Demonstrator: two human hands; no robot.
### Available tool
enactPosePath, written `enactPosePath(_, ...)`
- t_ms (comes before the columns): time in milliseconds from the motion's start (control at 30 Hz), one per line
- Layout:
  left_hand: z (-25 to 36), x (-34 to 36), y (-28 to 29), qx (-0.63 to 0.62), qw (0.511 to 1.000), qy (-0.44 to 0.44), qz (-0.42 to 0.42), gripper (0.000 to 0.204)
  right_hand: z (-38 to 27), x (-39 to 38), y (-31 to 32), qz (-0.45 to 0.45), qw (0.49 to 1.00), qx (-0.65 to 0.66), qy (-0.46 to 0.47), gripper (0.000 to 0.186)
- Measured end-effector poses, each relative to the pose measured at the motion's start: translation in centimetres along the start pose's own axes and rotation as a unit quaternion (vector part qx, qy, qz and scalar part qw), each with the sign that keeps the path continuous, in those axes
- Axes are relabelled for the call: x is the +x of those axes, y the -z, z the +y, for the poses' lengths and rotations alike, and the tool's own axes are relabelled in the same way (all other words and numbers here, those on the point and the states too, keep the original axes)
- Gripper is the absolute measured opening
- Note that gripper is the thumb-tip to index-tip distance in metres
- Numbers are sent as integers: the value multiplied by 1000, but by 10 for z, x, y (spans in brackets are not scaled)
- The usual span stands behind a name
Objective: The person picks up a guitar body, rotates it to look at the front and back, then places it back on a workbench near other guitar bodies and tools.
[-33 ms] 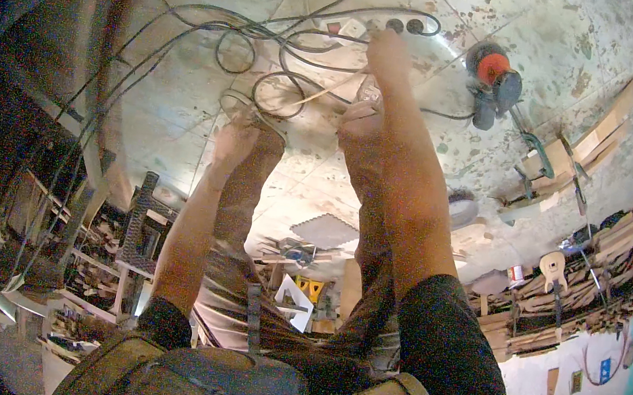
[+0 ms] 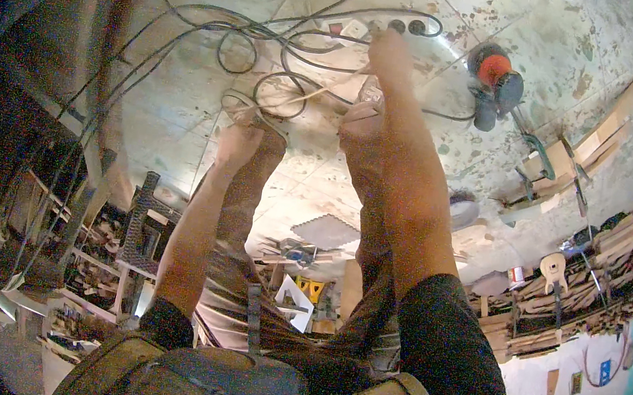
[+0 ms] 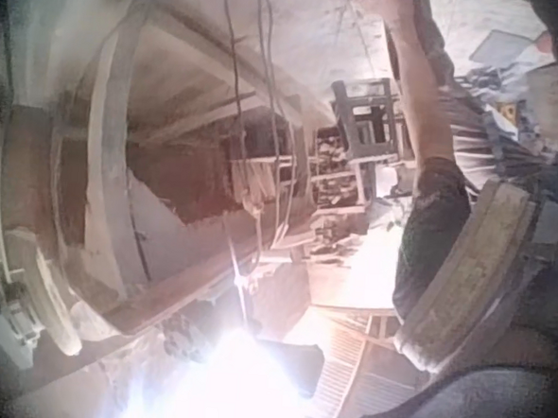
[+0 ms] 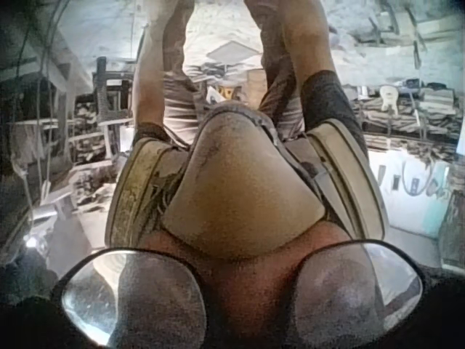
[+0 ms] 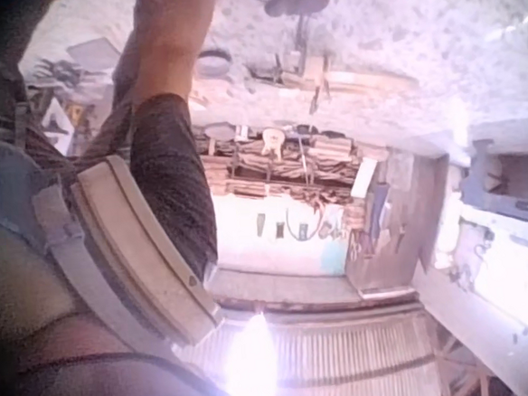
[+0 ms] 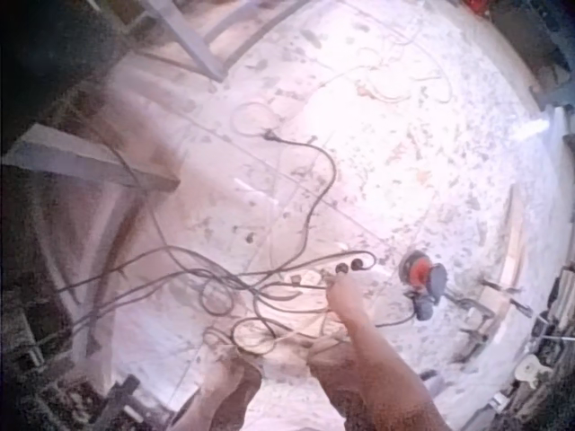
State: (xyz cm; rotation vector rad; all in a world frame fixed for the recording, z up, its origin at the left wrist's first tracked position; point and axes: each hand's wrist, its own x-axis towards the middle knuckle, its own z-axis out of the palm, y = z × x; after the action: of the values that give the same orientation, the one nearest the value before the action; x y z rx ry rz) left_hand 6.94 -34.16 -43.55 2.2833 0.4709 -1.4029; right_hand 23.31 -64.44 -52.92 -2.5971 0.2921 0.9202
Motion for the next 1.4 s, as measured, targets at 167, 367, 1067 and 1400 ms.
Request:
enactPosePath(167, 29, -14, -21, -94, 992, -75, 28, 56, -13, 14, 3, -11, 999, -22, -42, 34)
enactPosePath(367, 45, -36, -35, -127, 990, -56, -19, 56, -11, 25, 15, -83, 996, -5, -22, 38)
enactPosePath(1067, 51, -80, -20, -176, 981, -63, 58, 46, 17, 10, 10, 40, 994, 70, -74, 59)
enactPosePath(1400, 53, -307, 77, -223, 947, -90, 211, 40, 38, -252, 155, -6, 999, 47, -3, 46)
